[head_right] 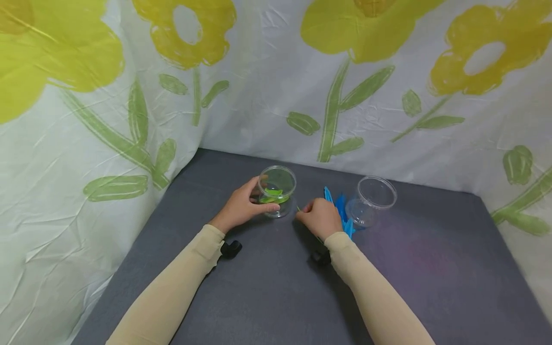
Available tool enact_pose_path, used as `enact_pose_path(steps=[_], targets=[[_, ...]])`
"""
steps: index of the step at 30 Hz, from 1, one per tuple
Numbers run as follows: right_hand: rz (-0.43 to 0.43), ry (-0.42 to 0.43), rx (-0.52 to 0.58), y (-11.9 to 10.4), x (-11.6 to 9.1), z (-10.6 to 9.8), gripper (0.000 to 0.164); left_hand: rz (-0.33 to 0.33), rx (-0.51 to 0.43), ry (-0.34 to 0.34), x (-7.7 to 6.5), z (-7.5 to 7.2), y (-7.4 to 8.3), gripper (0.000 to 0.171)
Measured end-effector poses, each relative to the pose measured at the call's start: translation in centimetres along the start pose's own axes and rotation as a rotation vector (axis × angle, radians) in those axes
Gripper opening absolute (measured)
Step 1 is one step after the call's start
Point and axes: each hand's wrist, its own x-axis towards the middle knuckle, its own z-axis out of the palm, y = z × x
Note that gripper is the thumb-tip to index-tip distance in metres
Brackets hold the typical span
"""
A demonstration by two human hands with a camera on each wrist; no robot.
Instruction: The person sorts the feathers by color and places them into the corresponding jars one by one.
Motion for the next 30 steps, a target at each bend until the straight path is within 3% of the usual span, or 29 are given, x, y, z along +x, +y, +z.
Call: enact_pose_path(steps=[6, 16, 30], targets=[[-0.043, 0.034, 0.107, -0.9, 0.1, -1.0, 0.018, 0.002, 0.005, 0.002, 0.1, 0.0, 0.0, 0.106], [-0.156, 0.201, 0.265, -2.0, 0.2, -2.6, 0.015, -0.002, 0.004, 0.005, 0.2, -0.1, -0.1, 0.107], [-0.313, 0.283, 0.289, -4.7, 0.2, -5.7, 0.017, -0.003, -0.005, -0.005, 0.3, 0.2, -0.4, 0.105]])
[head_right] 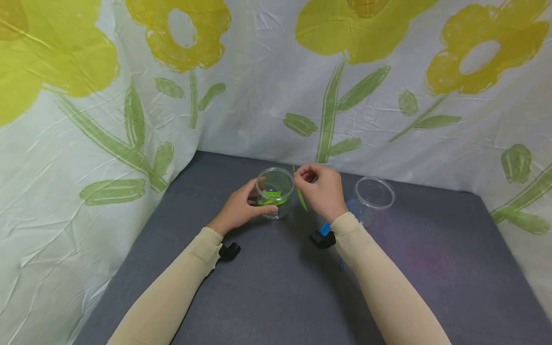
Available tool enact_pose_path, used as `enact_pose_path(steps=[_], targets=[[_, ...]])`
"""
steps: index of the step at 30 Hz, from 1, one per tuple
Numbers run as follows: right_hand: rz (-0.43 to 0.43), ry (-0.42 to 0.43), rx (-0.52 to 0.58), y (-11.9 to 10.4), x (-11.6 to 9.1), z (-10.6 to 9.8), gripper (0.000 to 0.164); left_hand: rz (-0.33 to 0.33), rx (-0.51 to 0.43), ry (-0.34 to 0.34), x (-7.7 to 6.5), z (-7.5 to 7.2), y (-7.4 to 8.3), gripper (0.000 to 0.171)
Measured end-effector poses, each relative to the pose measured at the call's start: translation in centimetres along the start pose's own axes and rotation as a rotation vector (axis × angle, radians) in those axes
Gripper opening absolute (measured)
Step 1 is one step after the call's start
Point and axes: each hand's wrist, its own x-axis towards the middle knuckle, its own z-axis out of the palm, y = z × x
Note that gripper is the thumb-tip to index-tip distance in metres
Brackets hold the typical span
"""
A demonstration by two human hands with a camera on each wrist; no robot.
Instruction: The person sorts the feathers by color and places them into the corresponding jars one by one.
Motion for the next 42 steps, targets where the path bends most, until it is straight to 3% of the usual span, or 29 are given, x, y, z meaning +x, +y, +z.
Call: enact_pose_path(steps=[11, 21, 31, 36, 42], targets=[[-0.079, 0.054, 0.074, -3.4, 2.4, -0.7, 0.015, 0.006, -0.030, -0.003, -0.2, -0.1, 0.3, 0.106], [-0.116, 0.083, 0.124, -4.2, 3.8, 0.6, 0.015, 0.022, -0.046, -0.016, -0.2, 0.1, 0.3, 0.108], [-0.113, 0.018, 0.147, -3.7, 3.8, 3.4, 0.013, 0.024, -0.040, -0.027, -0.1, -0.3, 0.5, 0.107], [-0.089, 0.002, 0.110, -3.0, 3.3, 4.2, 0.012, 0.030, -0.038, -0.033, 0.0, -0.3, 0.5, 0.107], [-0.121, 0.000, 0.105, -2.6, 3.4, 4.9, 0.013, 0.025, -0.038, -0.028, -0.1, -0.2, 0.1, 0.103]])
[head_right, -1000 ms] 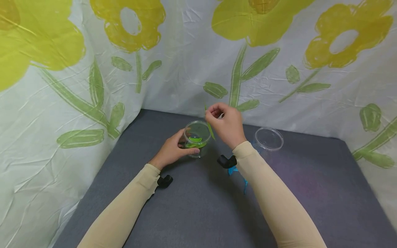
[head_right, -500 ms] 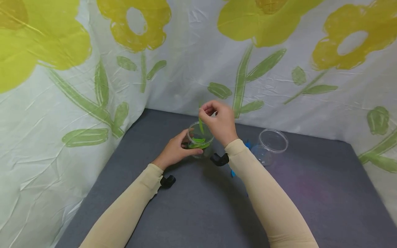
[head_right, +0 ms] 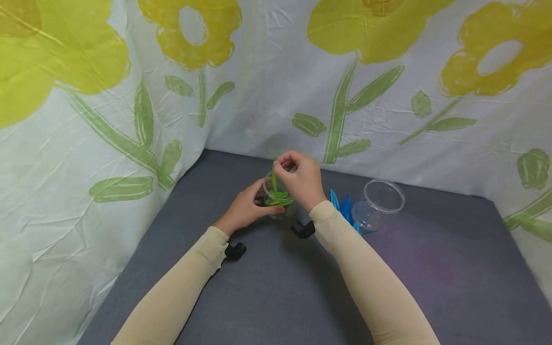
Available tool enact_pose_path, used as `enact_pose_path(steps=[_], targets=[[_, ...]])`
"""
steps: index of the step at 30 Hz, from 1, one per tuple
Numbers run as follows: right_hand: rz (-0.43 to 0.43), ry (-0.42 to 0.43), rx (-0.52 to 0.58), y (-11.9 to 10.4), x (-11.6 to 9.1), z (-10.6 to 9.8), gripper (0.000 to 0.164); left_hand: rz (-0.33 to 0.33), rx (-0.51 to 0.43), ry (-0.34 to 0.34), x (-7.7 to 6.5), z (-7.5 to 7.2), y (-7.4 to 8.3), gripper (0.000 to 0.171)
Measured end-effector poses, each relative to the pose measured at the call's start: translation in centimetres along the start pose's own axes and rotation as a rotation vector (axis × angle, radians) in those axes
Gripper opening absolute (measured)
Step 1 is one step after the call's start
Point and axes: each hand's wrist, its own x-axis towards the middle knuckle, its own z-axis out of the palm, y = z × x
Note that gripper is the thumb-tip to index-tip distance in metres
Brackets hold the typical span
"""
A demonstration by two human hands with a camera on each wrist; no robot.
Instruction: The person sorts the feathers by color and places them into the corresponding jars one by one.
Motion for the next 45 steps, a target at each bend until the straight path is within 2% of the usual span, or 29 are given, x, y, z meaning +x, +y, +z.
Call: enact_pose_path(steps=[11, 18, 26, 36, 45], targets=[[0.054, -0.025, 0.003, 0.9, -0.9, 0.1, 0.012, 0.015, -0.005, -0.008, 0.2, 0.2, 0.1, 0.100], [0.134, 0.031, -0.027, 2.1, -1.5, -0.8, 0.016, -0.007, 0.004, 0.000, 0.1, 0.1, 0.1, 0.106], [0.146, 0.047, -0.064, 2.9, -1.8, -1.6, 0.018, -0.029, 0.014, 0.019, -0.1, -0.2, -0.2, 0.104], [0.142, 0.085, -0.074, 3.7, -1.8, -2.1, 0.025, -0.026, 0.039, 0.024, 0.1, -0.2, -0.7, 0.107], [0.130, 0.061, -0.113, 4.0, -1.9, -2.1, 0.020, -0.020, 0.024, 0.010, 0.1, 0.1, -0.1, 0.104]])
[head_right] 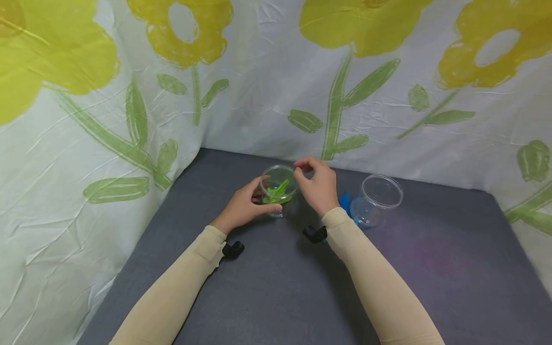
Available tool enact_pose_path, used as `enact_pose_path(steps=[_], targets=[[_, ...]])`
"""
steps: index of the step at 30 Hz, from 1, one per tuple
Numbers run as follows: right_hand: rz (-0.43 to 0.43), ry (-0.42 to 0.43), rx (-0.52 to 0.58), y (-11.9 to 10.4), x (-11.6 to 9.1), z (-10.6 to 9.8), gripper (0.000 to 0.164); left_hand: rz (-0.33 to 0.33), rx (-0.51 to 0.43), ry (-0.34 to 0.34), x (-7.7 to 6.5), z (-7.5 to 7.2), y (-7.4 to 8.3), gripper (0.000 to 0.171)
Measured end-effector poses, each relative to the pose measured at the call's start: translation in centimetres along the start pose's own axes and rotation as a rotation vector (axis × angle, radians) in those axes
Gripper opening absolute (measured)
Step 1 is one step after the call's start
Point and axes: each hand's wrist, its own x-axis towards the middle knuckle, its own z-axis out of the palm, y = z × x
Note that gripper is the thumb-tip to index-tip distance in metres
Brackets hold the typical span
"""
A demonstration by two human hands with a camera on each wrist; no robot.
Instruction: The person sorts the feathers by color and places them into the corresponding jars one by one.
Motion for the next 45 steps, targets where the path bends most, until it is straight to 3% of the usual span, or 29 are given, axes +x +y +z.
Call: enact_pose_path(steps=[7, 11, 17, 24, 28, 31, 33, 35, 36, 39, 41, 43, 45], targets=[[0.018, 0.042, -0.025, 0.8, -2.0, -2.0, 0.020, 0.024, -0.003, -0.048, 0.7, 1.5, 0.6, 0.103], [0.023, 0.100, -0.029, 0.9, -3.1, -3.3, 0.020, 0.041, -0.001, -0.062, 0.9, 1.2, 0.5, 0.106], [0.022, 0.155, -0.018, 0.4, -4.1, -4.1, 0.019, 0.042, 0.018, -0.067, 0.7, -1.5, -1.0, 0.103], [-0.044, 0.205, -0.045, 0.0, -4.2, -3.9, 0.023, -0.015, 0.065, -0.037, -1.2, -5.3, -3.8, 0.108], [-0.017, 0.318, -0.025, 1.3, -4.8, -4.1, 0.038, -0.028, 0.096, -0.056, -2.0, -6.3, -4.6, 0.122], [0.043, 0.384, 0.028, 2.5, -5.1, -4.2, 0.055, -0.018, 0.138, -0.009, -2.4, -7.2, -4.2, 0.139], [0.083, 0.405, 0.071, 3.1, -5.1, -4.0, 0.066, 0.034, 0.169, 0.065, -2.9, -7.9, -3.6, 0.143], [0.108, 0.408, 0.104, 3.6, -5.2, -3.7, 0.074, 0.136, 0.213, 0.164, -3.4, -8.5, -2.6, 0.139], [0.118, 0.399, 0.120, 3.8, -5.1, -3.4, 0.077, 0.205, 0.241, 0.209, -3.8, -8.8, -2.0, 0.134], [0.139, 0.341, 0.147, 5.2, -5.3, -4.1, 0.086, 0.456, 0.357, 0.274, -4.1, -7.1, 1.1, 0.110], [0.150, 0.291, 0.158, 5.9, -5.3, -4.3, 0.093, 0.604, 0.460, 0.240, -4.1, -5.8, 3.0, 0.093], [0.165, 0.246, 0.166, 6.4, -5.2, -4.2, 0.101, 0.723, 0.564, 0.153, -3.8, -4.3, 4.4, 0.077], [0.176, 0.216, 0.178, 6.8, -5.2, -4.1, 0.107, 0.799, 0.661, 0.040, -3.2, -2.7, 5.4, 0.065]])
